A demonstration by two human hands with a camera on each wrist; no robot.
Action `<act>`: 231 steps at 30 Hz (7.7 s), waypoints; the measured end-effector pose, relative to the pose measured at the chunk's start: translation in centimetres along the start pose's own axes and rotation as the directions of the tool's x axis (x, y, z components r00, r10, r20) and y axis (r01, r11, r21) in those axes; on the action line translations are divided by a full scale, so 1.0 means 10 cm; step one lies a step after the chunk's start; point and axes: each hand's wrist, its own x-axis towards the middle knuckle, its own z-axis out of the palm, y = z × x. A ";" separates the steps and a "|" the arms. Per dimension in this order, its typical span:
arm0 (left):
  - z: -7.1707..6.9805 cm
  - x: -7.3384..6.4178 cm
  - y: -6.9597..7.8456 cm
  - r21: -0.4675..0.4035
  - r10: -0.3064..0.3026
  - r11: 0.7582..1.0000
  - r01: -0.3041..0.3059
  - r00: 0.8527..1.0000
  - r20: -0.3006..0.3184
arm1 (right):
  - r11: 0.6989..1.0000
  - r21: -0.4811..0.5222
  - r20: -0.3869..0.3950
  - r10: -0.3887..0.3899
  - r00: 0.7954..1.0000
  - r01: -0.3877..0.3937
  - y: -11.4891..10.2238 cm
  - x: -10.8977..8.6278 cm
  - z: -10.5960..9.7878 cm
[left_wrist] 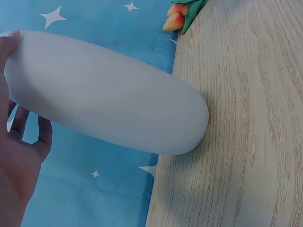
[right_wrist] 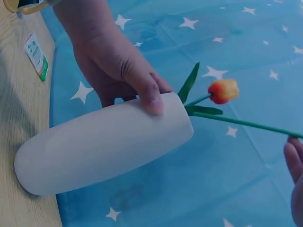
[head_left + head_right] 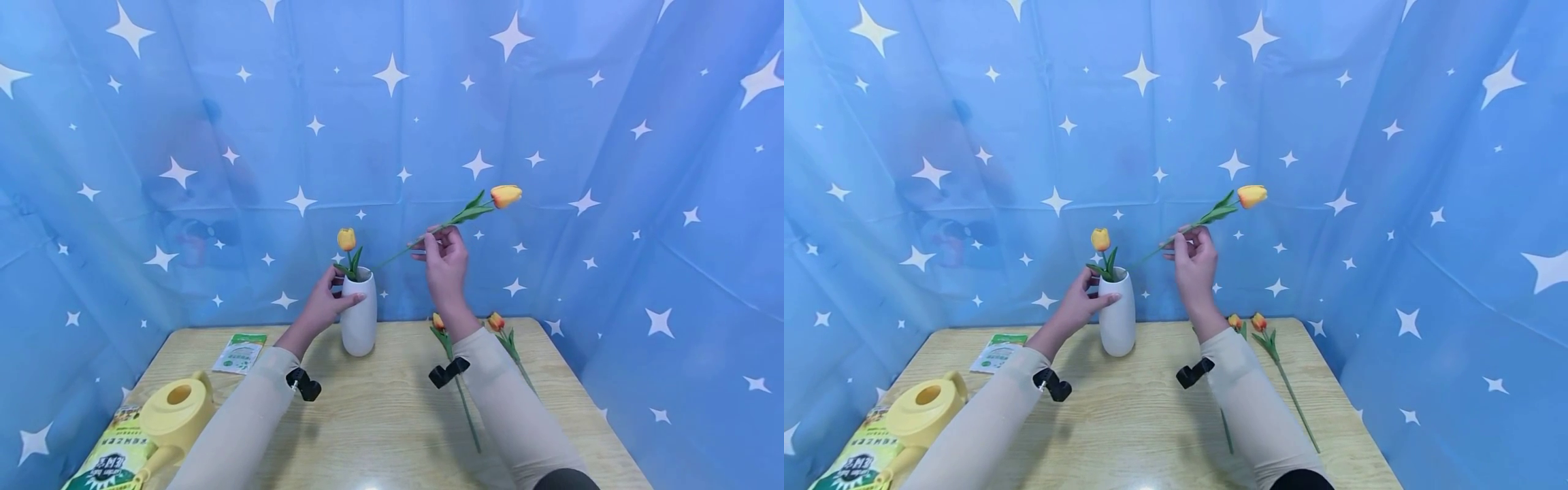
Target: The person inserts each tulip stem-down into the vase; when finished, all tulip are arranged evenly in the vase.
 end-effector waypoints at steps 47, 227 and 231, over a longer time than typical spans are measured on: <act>0.00 0.00 -0.03 -0.043 0.024 0.999 -0.024 1.000 0.008 | 0.841 -0.540 0.417 0.233 0.879 0.033 0.57 -0.08 0.50; -0.02 0.04 -0.02 -0.015 -0.022 1.000 0.023 1.000 0.014 | 0.694 -0.509 0.056 0.616 0.785 -0.509 0.78 -1.43 -1.49; -0.02 0.02 -0.02 -0.010 -0.024 1.000 0.024 1.000 0.013 | 0.722 -0.464 0.036 0.594 0.804 -0.513 0.74 -1.40 -1.43</act>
